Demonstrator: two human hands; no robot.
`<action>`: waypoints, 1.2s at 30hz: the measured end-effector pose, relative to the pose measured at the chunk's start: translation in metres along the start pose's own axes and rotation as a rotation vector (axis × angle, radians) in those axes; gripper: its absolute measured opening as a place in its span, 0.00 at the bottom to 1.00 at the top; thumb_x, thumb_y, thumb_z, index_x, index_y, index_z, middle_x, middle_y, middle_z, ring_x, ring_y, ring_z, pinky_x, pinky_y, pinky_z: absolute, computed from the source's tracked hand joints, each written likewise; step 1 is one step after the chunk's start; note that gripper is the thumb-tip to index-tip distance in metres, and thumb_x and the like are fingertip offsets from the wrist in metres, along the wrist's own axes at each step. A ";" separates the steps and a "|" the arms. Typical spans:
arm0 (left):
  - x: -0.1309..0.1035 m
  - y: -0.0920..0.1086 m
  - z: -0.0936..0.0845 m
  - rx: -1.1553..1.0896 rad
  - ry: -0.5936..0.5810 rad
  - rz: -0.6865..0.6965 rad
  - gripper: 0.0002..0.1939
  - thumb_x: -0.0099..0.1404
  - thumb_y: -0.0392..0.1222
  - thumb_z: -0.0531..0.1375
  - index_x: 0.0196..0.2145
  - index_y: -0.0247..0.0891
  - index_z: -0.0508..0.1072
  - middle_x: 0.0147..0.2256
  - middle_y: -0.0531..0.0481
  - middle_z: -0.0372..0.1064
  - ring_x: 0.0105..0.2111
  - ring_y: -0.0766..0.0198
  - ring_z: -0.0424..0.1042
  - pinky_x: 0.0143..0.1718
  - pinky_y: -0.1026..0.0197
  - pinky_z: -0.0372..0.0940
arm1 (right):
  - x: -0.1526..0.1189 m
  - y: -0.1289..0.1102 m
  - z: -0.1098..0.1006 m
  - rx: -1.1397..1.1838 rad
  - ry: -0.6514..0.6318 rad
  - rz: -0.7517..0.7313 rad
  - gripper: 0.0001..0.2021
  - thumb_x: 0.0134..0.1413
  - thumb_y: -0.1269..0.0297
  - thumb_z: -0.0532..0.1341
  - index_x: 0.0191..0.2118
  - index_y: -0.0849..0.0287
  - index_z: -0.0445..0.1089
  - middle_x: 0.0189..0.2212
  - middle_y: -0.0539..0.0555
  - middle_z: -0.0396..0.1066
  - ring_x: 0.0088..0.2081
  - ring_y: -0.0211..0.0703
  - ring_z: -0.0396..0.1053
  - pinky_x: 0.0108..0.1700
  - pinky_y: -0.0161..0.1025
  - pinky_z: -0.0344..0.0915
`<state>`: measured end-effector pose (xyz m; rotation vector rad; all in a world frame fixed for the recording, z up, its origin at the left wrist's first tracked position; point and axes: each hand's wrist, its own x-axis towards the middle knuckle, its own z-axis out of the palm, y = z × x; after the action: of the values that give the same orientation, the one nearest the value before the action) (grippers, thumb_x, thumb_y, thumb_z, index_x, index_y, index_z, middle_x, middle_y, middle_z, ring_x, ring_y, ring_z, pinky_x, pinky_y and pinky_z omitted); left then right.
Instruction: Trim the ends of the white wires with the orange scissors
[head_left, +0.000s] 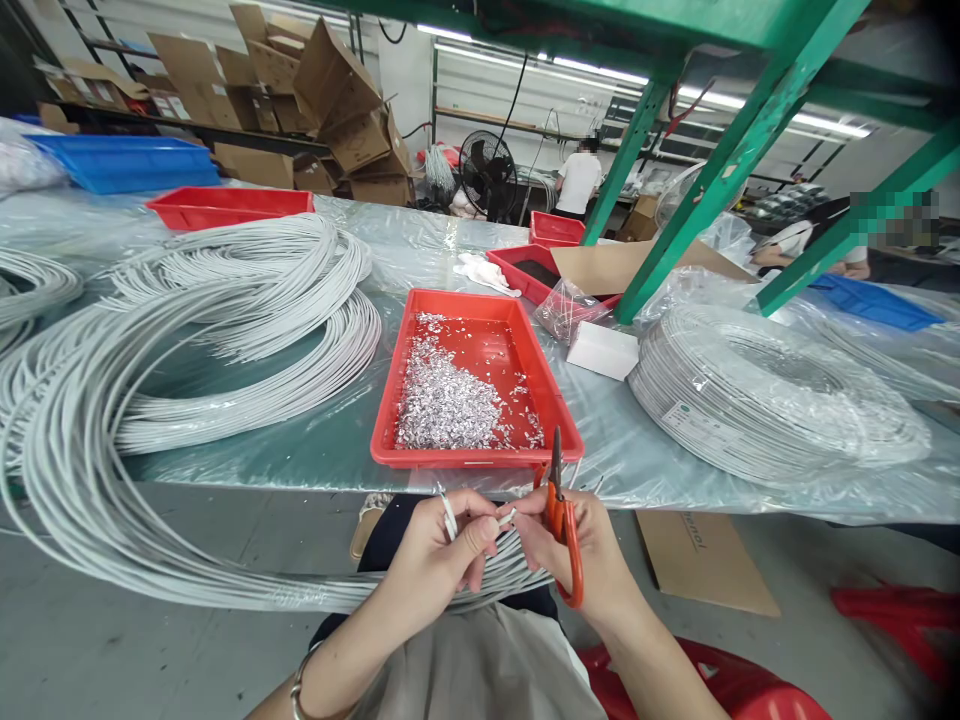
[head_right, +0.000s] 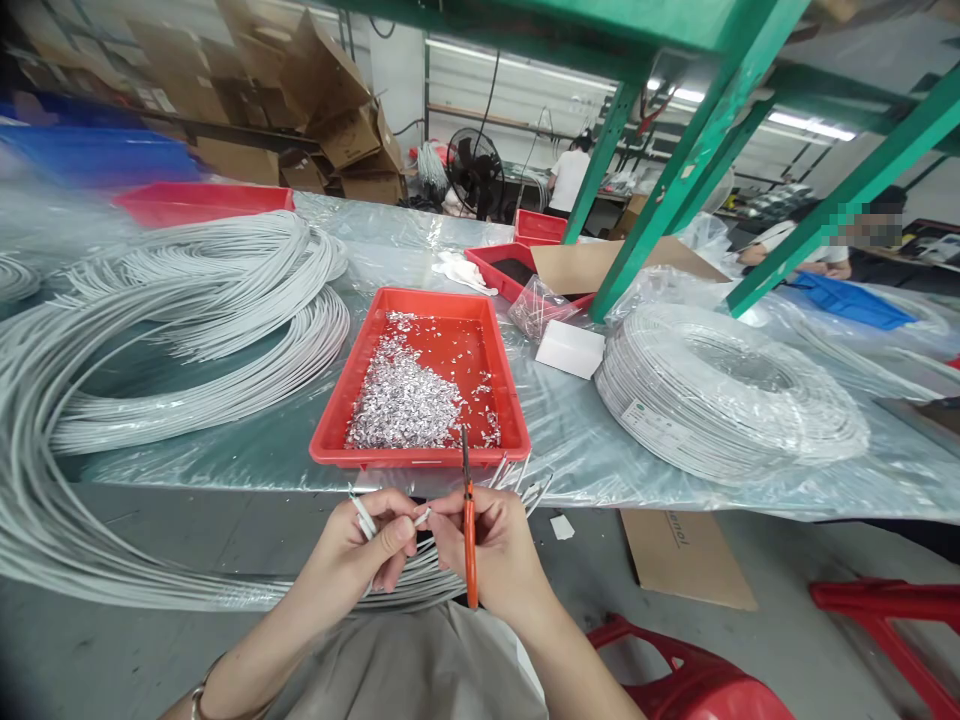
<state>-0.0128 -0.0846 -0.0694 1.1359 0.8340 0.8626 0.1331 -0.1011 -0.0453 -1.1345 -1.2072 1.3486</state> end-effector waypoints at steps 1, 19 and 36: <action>0.000 0.000 -0.001 -0.009 -0.020 -0.008 0.23 0.52 0.60 0.58 0.20 0.35 0.65 0.10 0.59 0.55 0.10 0.74 0.53 0.13 0.70 0.47 | 0.000 -0.001 0.000 -0.017 -0.014 -0.008 0.06 0.39 0.64 0.67 0.22 0.61 0.73 0.11 0.43 0.56 0.14 0.31 0.51 0.17 0.30 0.49; 0.003 -0.009 -0.012 0.005 -0.244 0.031 0.15 0.57 0.51 0.60 0.30 0.33 0.71 0.27 0.51 0.66 0.27 0.67 0.64 0.30 0.65 0.58 | 0.054 -0.024 -0.038 -0.408 0.078 -0.328 0.16 0.50 0.64 0.59 0.46 0.58 0.58 0.24 0.47 0.61 0.24 0.39 0.60 0.27 0.36 0.59; 0.022 -0.044 0.020 0.815 0.035 0.285 0.08 0.61 0.40 0.55 0.35 0.39 0.73 0.28 0.51 0.69 0.24 0.65 0.67 0.28 0.65 0.60 | -0.042 -0.005 -0.084 -0.205 0.300 -0.129 0.20 0.54 0.54 0.58 0.49 0.58 0.60 0.18 0.44 0.57 0.20 0.35 0.51 0.20 0.33 0.49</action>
<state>0.0207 -0.0818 -0.1105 1.9927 1.1108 0.7855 0.2211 -0.1344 -0.0449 -1.3261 -1.1924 0.9342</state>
